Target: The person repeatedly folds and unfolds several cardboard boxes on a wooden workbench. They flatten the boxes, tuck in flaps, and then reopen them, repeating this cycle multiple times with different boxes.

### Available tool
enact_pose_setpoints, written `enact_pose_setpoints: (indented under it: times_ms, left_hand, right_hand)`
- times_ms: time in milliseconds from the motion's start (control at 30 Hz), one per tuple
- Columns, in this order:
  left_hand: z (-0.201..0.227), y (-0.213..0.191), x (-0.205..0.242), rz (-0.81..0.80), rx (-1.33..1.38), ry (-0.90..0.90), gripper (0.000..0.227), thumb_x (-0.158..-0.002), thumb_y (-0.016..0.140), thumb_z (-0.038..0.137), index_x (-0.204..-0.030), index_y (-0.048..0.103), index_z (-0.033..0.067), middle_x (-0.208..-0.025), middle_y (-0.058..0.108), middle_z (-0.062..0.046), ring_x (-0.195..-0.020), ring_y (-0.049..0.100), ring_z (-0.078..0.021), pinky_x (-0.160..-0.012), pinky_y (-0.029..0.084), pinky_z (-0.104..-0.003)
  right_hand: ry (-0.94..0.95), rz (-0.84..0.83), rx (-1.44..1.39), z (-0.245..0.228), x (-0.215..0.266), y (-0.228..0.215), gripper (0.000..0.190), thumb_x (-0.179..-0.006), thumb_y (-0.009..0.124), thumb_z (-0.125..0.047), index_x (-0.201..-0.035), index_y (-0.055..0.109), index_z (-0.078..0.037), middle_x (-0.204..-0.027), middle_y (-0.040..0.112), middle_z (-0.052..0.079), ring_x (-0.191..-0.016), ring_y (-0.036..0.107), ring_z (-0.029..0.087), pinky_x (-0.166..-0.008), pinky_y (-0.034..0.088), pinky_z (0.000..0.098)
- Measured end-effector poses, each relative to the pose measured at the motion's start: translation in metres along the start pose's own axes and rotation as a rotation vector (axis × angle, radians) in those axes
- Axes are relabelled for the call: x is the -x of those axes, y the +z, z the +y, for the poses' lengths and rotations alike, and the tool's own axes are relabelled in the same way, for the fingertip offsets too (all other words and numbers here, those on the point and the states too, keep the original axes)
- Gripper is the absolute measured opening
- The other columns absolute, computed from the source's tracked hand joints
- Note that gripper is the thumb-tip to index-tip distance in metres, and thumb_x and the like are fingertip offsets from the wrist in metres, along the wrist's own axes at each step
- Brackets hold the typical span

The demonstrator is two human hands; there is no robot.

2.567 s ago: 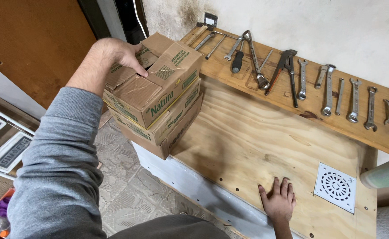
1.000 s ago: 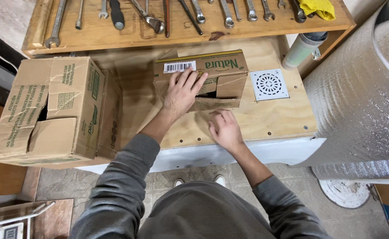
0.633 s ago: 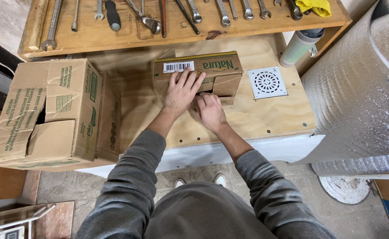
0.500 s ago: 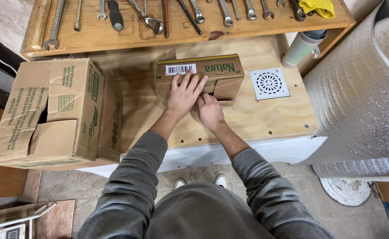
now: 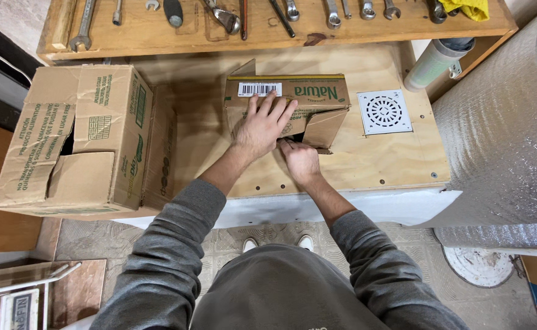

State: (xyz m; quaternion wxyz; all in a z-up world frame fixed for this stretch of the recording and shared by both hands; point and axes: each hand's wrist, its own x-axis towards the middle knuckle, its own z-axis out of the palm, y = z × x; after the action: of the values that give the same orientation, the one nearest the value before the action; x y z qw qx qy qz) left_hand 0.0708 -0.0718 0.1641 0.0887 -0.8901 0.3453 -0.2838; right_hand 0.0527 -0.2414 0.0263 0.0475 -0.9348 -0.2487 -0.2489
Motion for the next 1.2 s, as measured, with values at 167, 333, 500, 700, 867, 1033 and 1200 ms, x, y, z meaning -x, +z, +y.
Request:
enact_pose_setpoints:
  times_ms: [167,333,500,700,867,1033,1200]
  left_hand:
    - [-0.002,-0.005,-0.004,-0.140,0.039,-0.012,0.100,-0.070,0.080,0.017,-0.157,0.033,0.0057,-0.141,0.044,-0.019,-0.137,0.043,-0.0427,-0.105,0.036,-0.068]
    - [-0.005,-0.008,-0.013,-0.355,0.087,-0.015,0.108,-0.071,0.082,0.027,-0.160,0.025,0.0047,-0.147,0.038,-0.018,-0.142,0.038,-0.0413,-0.108,0.036,-0.066]
    - [-0.006,-0.020,-0.022,-0.392,0.131,-0.020,0.111,-0.064,0.080,0.029,-0.159,0.027,0.0044,-0.144,0.038,-0.019,-0.140,0.040,-0.0430,-0.106,0.040,-0.065]
    - [-0.009,-0.026,-0.030,-0.480,0.203,-0.026,0.110,-0.066,0.083,0.033,-0.157,0.030,0.0025,-0.137,0.039,-0.016,-0.141,0.040,-0.0427,-0.106,0.041,-0.065]
    - [-0.014,-0.020,-0.035,-0.527,0.261,-0.032,0.111,-0.064,0.082,0.032,-0.158,0.029,0.0021,-0.135,0.040,-0.016,-0.141,0.040,-0.0436,-0.106,0.042,-0.067]
    - [-0.019,-0.017,-0.033,-0.575,0.330,-0.049,0.116,-0.060,0.085,0.034,-0.158,0.030,0.0026,-0.133,0.040,-0.016,-0.139,0.043,-0.0441,-0.104,0.042,-0.070]
    - [-0.016,-0.022,-0.024,-0.647,0.558,0.079,0.085,-0.075,0.080,0.038,-0.147,0.051,0.0024,-0.137,0.050,-0.020,-0.131,0.054,-0.0395,-0.112,0.050,-0.044]
  right_hand:
    - [-0.024,0.053,0.036,-0.002,0.008,-0.011,0.020,-0.093,0.058,-0.021,-0.110,0.068,-0.026,-0.073,0.066,-0.008,-0.073,0.070,0.013,-0.065,0.059,0.0270]
    - [-0.068,0.085,0.023,-0.001,0.012,-0.023,0.020,-0.094,0.058,-0.020,-0.111,0.069,-0.023,-0.073,0.066,-0.005,-0.072,0.069,0.013,-0.065,0.058,0.0262]
    - [-0.085,0.053,-0.023,0.001,0.020,-0.023,0.021,-0.098,0.055,-0.020,-0.114,0.069,-0.020,-0.089,0.073,-0.001,-0.083,0.072,0.015,-0.071,0.059,0.0274]
    - [-0.108,0.030,-0.044,-0.001,0.033,-0.015,0.023,-0.099,0.053,-0.019,-0.117,0.067,-0.019,-0.091,0.073,0.000,-0.084,0.072,0.016,-0.072,0.059,0.0285]
    - [-0.128,0.002,-0.102,-0.003,0.045,-0.011,0.022,-0.099,0.053,-0.018,-0.116,0.068,-0.016,-0.095,0.075,0.004,-0.086,0.072,0.019,-0.075,0.059,0.0310]
    - [-0.182,0.097,-0.159,-0.011,0.061,-0.028,0.020,-0.099,0.056,-0.017,-0.112,0.071,-0.015,-0.105,0.075,0.005,-0.101,0.072,0.021,-0.082,0.059,0.0305]
    - [-0.139,0.194,-0.190,-0.014,0.074,-0.035,0.017,-0.087,0.068,-0.018,-0.102,0.076,-0.016,-0.108,0.077,0.003,-0.107,0.073,0.023,-0.089,0.059,0.0353]
